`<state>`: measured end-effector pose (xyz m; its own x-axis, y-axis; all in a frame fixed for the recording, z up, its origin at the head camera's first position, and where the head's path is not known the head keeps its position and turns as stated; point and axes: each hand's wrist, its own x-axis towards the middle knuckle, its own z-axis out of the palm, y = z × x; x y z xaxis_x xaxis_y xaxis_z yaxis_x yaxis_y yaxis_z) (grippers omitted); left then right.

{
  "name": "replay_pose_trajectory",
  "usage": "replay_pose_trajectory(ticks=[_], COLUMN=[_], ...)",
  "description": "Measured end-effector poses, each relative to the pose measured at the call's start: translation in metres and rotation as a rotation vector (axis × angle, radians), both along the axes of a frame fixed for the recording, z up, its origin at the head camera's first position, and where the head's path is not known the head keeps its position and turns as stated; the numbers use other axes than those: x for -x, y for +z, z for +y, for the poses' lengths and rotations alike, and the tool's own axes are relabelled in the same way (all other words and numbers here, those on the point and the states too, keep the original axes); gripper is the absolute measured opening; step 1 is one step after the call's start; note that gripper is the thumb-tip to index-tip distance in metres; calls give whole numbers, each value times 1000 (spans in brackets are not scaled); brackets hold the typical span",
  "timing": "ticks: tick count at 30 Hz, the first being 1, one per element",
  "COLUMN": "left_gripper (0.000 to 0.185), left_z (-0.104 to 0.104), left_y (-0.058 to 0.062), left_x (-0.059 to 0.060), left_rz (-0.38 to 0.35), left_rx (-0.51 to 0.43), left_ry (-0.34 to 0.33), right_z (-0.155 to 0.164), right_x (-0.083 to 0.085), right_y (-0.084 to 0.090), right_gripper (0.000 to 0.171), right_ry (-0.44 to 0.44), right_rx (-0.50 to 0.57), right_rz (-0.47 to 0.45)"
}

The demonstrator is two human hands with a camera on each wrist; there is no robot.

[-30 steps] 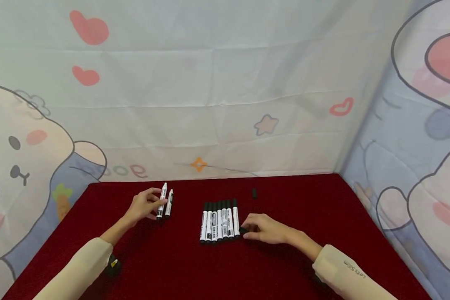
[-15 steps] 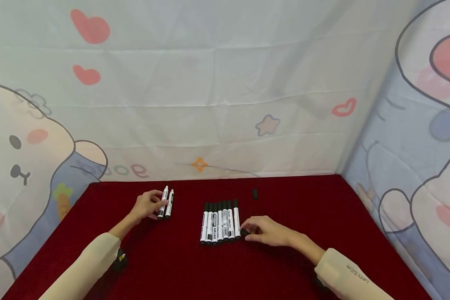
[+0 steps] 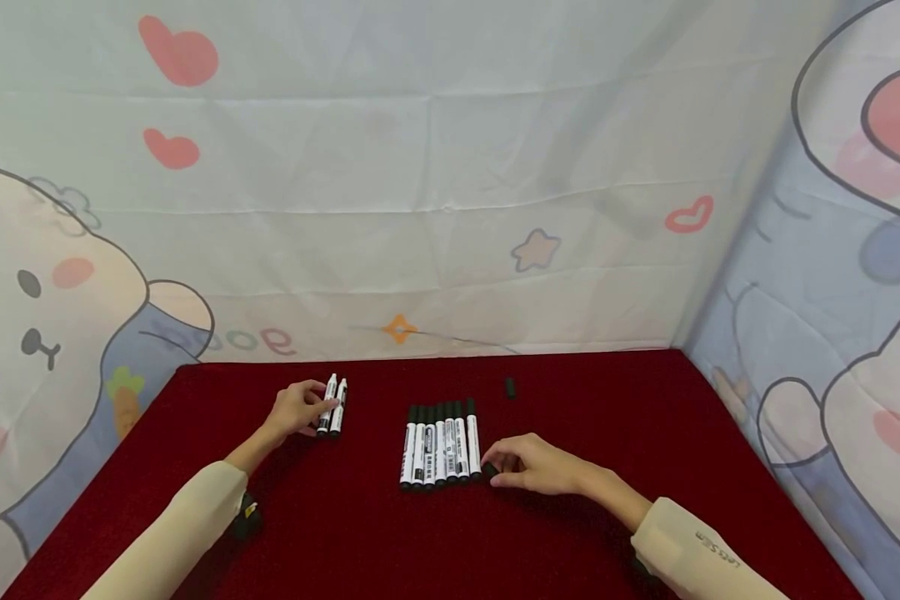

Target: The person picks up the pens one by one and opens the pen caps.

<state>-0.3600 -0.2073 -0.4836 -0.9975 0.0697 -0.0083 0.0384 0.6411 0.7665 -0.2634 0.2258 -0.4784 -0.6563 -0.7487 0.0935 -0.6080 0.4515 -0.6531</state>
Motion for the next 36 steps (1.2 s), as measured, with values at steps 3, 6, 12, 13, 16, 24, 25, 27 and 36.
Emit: replay_pose_trajectory(ticks=[3, 6, 12, 13, 16, 24, 25, 27, 36], left_gripper=[48, 48, 47, 46, 44, 37, 37, 36, 40], left_z=[1, 2, 1, 0, -1, 2, 3, 7, 27], left_y=[0, 2, 3, 3, 3, 11, 12, 14, 20], left_x=[-1, -4, -5, -5, -4, -8, -9, -11, -26], left_rz=[-8, -15, -19, -14, 12, 107, 112, 120, 109], left_rx=[-6, -12, -26, -26, -26, 16, 20, 26, 1], left_ry=[8, 7, 4, 6, 16, 20, 11, -7, -116], right_z=[0, -2, -4, -4, -3, 1, 1, 3, 6], right_x=[-1, -2, -2, -2, -2, -2, -2, -3, -3], right_y=[1, 2, 3, 3, 3, 2, 2, 0, -3], right_gripper=[28, 28, 29, 29, 29, 30, 31, 31, 30], right_ry=[15, 20, 2, 0, -1, -13, -13, -15, -17], right_rx=[7, 8, -8, -10, -17, -25, -28, -32, -34], right_rz=[11, 23, 5, 2, 1, -5, -6, -11, -10])
